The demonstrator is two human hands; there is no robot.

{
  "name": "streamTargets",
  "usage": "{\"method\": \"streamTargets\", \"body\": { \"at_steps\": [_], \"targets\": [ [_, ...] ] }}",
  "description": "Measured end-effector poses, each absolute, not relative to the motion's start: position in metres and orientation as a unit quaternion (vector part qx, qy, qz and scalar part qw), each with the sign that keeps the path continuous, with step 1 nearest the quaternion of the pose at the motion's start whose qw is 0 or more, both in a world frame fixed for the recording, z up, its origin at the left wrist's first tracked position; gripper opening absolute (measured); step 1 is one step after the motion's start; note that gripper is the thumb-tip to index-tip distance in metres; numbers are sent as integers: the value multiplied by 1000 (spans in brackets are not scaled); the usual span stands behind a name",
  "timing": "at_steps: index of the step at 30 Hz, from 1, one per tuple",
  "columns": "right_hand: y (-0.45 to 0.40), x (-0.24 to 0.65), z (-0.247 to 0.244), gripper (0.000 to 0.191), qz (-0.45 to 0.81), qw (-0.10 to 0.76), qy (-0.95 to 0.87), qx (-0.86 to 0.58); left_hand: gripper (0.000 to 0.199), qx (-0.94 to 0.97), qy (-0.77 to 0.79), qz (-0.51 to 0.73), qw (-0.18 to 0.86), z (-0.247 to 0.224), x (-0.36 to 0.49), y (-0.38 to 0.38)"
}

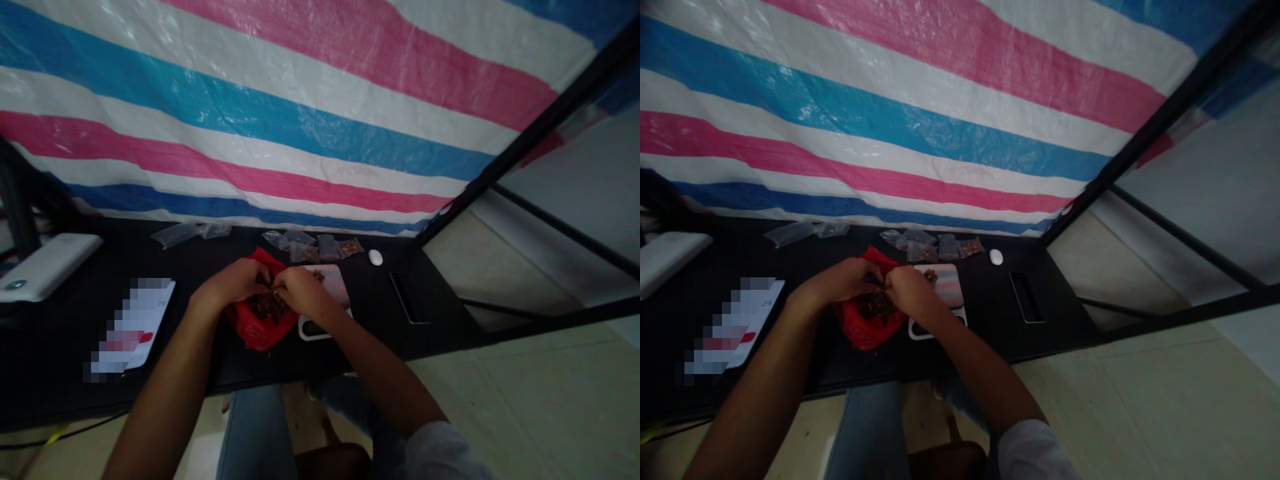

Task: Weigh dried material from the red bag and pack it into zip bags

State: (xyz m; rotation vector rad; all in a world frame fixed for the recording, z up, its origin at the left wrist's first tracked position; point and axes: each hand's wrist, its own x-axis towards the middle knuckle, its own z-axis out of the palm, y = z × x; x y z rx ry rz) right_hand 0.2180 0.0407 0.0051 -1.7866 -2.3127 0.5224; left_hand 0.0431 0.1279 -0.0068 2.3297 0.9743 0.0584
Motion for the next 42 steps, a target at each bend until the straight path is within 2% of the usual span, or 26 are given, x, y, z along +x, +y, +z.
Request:
{"method": "streamTargets", "body": {
  "at_steps": [4, 7, 10, 26, 32, 37, 42],
  "targets": [
    [34, 240, 22, 19, 226, 186, -753, -589, 20, 873, 370, 10, 318, -8, 44, 127],
    [28, 266, 36, 17, 224, 250, -724, -602, 28, 867, 368, 1, 336, -10, 47, 126],
    [24, 289, 46, 15, 225, 251, -708, -620, 35, 869, 357, -5, 343, -14, 50, 127],
    [27, 307, 37, 17, 208, 214, -748, -593, 27, 875, 327, -12, 357, -16, 48, 136],
    [27, 311, 44, 14, 196, 265, -732, -596, 24, 873, 328, 2, 360, -15, 46, 138],
    [31, 307, 33, 15, 266, 363, -667, -593, 23, 878, 325, 10, 352, -13, 46, 136],
    [32, 304, 14, 9, 302, 408, -620, -599, 22, 879, 327, 4, 346, -9, 48, 135]
  ]
}}
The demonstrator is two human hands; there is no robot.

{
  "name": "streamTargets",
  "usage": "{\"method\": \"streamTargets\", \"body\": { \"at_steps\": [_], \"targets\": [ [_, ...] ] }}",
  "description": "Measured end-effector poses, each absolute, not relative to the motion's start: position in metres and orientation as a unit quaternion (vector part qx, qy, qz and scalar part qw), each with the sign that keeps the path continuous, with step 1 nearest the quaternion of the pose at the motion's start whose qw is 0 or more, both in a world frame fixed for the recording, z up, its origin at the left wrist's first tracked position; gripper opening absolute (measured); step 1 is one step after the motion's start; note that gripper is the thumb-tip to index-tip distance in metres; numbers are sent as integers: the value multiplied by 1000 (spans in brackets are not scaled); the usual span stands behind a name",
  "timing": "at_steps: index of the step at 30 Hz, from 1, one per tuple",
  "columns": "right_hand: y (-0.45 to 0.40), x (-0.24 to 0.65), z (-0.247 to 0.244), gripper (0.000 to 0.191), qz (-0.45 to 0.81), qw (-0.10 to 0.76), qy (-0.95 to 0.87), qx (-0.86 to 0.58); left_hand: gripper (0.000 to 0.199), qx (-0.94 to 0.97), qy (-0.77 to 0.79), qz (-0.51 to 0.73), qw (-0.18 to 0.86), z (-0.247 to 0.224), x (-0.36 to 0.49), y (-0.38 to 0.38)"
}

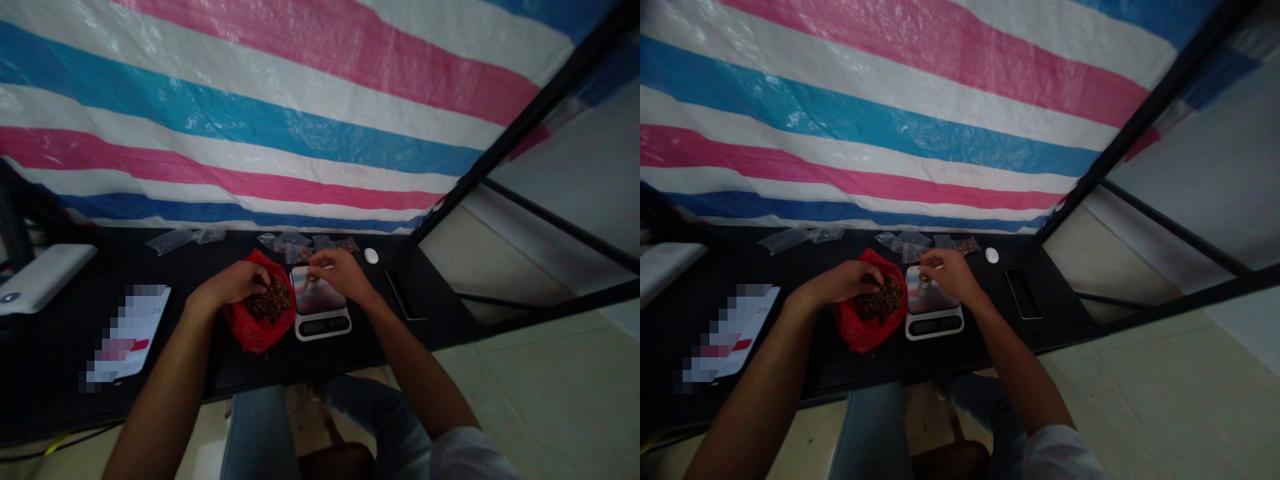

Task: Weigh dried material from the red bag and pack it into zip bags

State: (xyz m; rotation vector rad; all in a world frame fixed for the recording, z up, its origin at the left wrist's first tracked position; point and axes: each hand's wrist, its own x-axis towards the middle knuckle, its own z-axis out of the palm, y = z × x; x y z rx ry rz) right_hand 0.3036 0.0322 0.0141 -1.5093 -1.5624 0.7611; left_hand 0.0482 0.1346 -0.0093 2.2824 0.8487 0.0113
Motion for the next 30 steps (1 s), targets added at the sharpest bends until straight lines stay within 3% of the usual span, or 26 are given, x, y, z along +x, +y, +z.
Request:
{"method": "streamTargets", "body": {
  "at_steps": [8, 23, 30],
  "targets": [
    [30, 305, 5, 11, 350, 444, -594, -573, 22, 876, 331, 3, 350, -9, 48, 134],
    [20, 313, 11, 14, 258, 389, -671, -576, 23, 870, 317, 38, 376, -13, 47, 138],
    [16, 323, 7, 14, 220, 416, -659, -587, 26, 875, 307, 40, 371, -9, 50, 135]
  ]
}}
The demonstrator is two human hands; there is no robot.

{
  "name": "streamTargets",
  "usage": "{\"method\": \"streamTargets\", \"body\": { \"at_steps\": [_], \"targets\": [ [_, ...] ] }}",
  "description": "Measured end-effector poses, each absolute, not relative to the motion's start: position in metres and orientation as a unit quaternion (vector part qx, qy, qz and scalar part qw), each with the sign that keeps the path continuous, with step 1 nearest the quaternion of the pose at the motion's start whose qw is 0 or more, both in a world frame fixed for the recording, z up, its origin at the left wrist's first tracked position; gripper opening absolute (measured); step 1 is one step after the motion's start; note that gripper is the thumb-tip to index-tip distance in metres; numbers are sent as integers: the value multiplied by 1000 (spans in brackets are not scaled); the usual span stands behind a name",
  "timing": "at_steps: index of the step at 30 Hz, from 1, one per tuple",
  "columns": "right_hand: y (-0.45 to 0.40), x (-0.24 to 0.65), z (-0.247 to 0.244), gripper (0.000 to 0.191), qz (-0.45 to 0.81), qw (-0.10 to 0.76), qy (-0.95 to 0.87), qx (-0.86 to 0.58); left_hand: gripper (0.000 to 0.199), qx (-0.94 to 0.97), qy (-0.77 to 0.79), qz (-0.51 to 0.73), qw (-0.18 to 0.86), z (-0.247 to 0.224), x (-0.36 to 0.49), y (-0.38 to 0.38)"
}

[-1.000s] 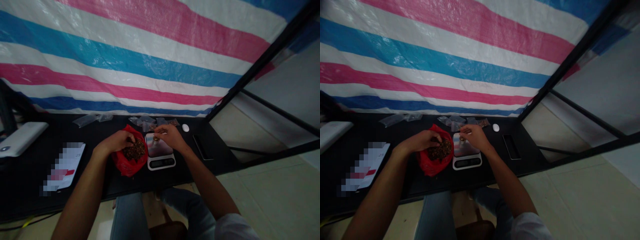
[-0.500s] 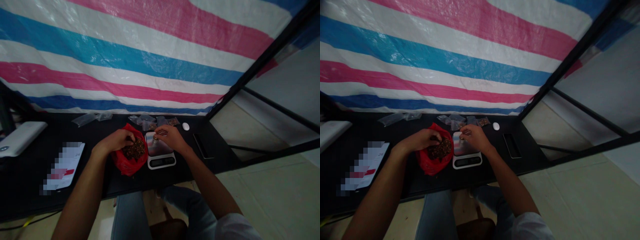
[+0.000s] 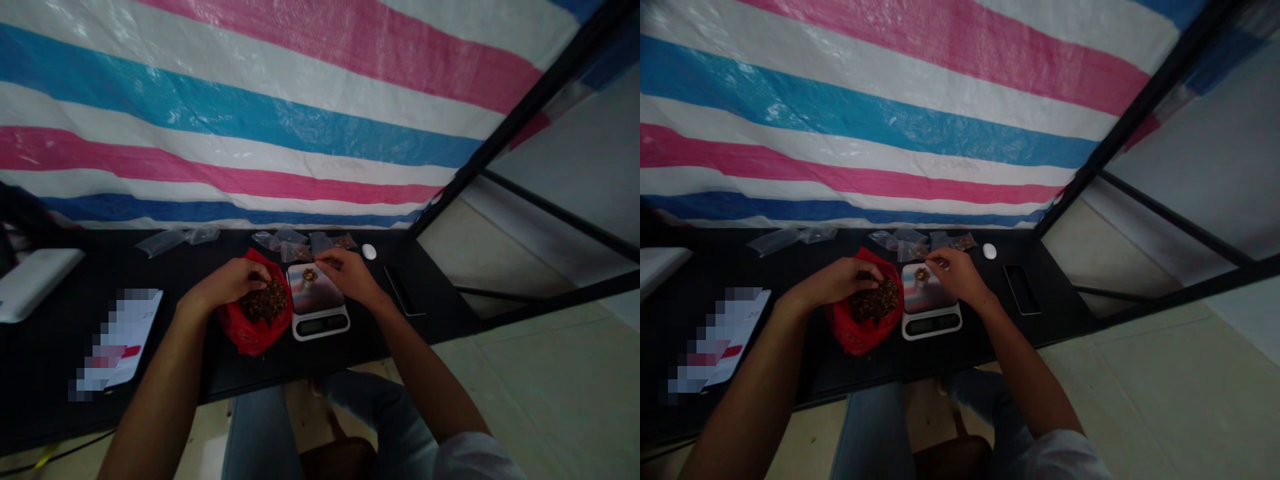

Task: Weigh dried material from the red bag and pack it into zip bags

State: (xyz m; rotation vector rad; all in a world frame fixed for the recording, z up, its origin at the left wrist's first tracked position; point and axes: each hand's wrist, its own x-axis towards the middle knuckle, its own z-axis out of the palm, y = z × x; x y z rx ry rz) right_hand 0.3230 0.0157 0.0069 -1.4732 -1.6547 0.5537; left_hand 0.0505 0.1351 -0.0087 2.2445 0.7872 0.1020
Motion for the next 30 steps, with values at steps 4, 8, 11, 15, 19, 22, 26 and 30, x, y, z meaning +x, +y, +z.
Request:
{"method": "streamTargets", "body": {
  "at_steps": [4, 8, 11, 15, 19, 22, 26, 30],
  "targets": [
    [7, 328, -5, 16, 216, 418, -646, -601, 27, 875, 303, 42, 376, -5, 52, 133],
    [-3, 329, -17, 14, 202, 423, -646, -603, 27, 870, 309, 46, 381, -3, 53, 130],
    [-6, 327, -22, 12, 198, 424, -660, -588, 26, 870, 312, 55, 377, -3, 54, 129],
    [-3, 325, -23, 10, 192, 416, -671, -583, 24, 871, 314, 63, 372, -3, 55, 128],
    [-2, 324, -19, 11, 183, 410, -681, -579, 26, 873, 305, 78, 372, -2, 56, 128],
    [-4, 321, -14, 11, 167, 425, -677, -578, 27, 873, 293, 97, 378, 0, 57, 126],
    [-7, 310, -5, 10, 163, 433, -688, -559, 30, 856, 287, 115, 414, 5, 60, 122],
    [-4, 290, 1, 11, 169, 396, -730, -531, 35, 831, 286, 128, 459, 6, 62, 120]
  ]
}}
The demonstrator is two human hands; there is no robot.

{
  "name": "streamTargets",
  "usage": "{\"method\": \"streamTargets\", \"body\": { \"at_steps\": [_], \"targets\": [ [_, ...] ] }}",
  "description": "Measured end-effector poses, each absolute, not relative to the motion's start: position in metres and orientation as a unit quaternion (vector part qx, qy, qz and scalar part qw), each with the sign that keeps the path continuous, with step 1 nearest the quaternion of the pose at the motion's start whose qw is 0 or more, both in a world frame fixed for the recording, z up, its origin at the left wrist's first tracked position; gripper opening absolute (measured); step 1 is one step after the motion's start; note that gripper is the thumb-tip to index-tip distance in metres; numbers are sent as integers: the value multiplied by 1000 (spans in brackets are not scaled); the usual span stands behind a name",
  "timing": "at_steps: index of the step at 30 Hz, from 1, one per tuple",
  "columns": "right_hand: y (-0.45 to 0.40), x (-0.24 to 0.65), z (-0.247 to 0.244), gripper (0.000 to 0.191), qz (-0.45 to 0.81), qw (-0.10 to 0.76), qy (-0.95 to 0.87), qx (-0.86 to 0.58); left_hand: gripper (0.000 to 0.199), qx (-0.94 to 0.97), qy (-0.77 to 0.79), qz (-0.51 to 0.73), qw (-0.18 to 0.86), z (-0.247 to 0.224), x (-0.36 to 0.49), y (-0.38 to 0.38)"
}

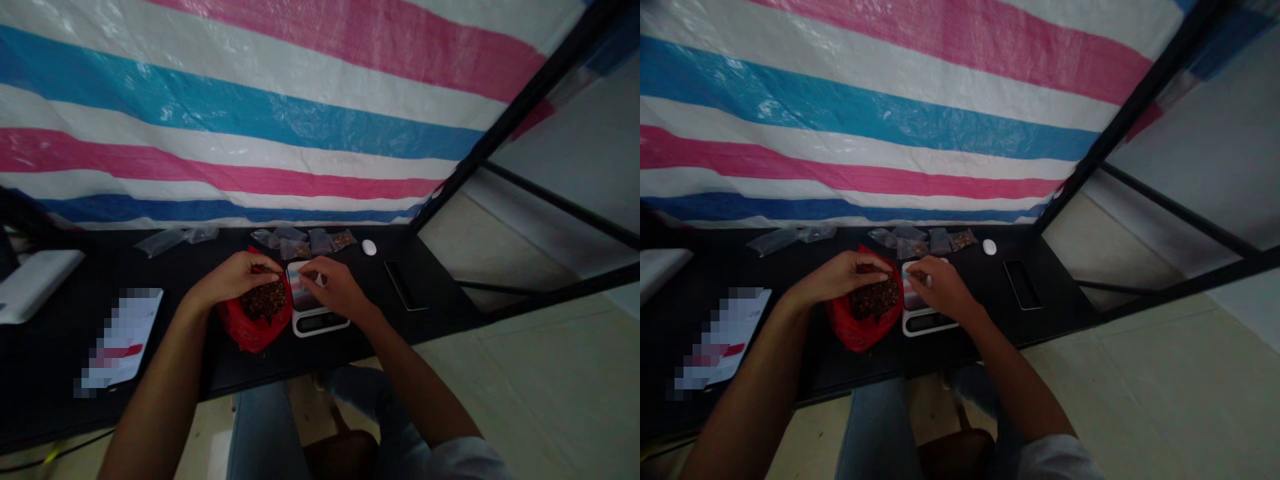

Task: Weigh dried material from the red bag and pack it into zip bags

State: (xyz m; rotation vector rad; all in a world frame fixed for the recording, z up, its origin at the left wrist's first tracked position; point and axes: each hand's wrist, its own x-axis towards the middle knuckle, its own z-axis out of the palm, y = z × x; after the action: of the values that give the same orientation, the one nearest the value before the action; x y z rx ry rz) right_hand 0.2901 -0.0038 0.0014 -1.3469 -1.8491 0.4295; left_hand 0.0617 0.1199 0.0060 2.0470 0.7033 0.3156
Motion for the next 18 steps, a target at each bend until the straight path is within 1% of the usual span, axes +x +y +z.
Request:
{"method": "streamTargets", "body": {
  "at_steps": [5, 9, 13, 18],
  "targets": [
    [6, 267, 0, 26, 145, 385, -778, -475, 44, 786, 267, 113, 546, 9, 60, 119],
    [11, 261, -3, 20, 115, 381, -785, -475, 42, 771, 258, 98, 574, 13, 58, 119],
    [9, 263, -4, 20, 106, 368, -796, -469, 41, 759, 251, 81, 596, 12, 58, 119],
    [5, 273, 0, 17, 112, 374, -788, -476, 40, 767, 248, 73, 588, 10, 59, 120]
  ]
}}
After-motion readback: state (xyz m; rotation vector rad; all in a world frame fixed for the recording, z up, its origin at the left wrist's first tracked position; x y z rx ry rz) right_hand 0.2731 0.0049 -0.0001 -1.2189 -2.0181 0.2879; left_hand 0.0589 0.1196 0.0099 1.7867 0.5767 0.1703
